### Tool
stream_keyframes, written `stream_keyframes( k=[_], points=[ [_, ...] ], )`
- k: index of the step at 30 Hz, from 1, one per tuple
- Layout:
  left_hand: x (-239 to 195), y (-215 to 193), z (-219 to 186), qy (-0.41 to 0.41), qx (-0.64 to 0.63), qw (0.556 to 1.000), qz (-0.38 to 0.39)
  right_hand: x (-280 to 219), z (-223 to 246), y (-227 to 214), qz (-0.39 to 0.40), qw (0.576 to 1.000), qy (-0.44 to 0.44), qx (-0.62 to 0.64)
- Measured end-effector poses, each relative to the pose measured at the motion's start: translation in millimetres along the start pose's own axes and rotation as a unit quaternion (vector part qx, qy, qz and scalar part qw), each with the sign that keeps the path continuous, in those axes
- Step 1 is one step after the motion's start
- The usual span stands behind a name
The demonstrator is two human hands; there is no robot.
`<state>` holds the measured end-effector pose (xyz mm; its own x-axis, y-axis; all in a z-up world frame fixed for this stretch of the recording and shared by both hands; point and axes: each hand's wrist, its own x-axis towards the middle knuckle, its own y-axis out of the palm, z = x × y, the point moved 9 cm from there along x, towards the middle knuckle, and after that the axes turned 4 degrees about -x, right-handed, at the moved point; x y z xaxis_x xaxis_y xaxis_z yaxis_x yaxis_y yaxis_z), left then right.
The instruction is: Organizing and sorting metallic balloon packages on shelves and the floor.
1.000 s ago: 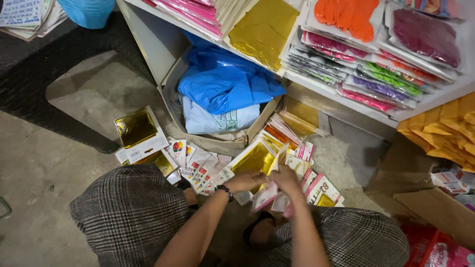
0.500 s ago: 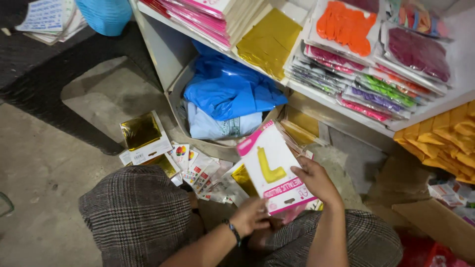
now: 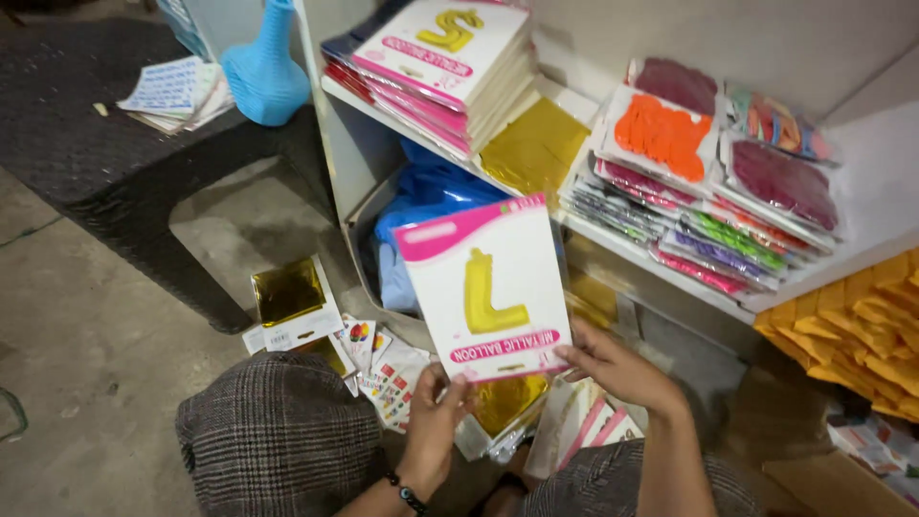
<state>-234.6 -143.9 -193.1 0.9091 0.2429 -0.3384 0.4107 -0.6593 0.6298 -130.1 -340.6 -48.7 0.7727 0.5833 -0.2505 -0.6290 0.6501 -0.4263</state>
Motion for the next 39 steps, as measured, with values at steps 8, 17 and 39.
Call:
stream_keyframes(
  k=[8,17,39],
  points=[
    [26.0,44.7,-134.4,0.090,0.018,0.996,-0.010,58.5,73.1,-32.9,-0.072,0.994,-0.068,-0.045],
    [94.2,62.0,-218.4,0.256,0.000,0.967,-0.012,138.0,122.9,-52.4,-0.176,0.956,-0.225,0.068],
    [179.3,100.1,-329.4,0.489,-0.005,0.871,-0.039,182.1,180.9,-52.4,-0.369,0.863,-0.319,0.133]
  ],
)
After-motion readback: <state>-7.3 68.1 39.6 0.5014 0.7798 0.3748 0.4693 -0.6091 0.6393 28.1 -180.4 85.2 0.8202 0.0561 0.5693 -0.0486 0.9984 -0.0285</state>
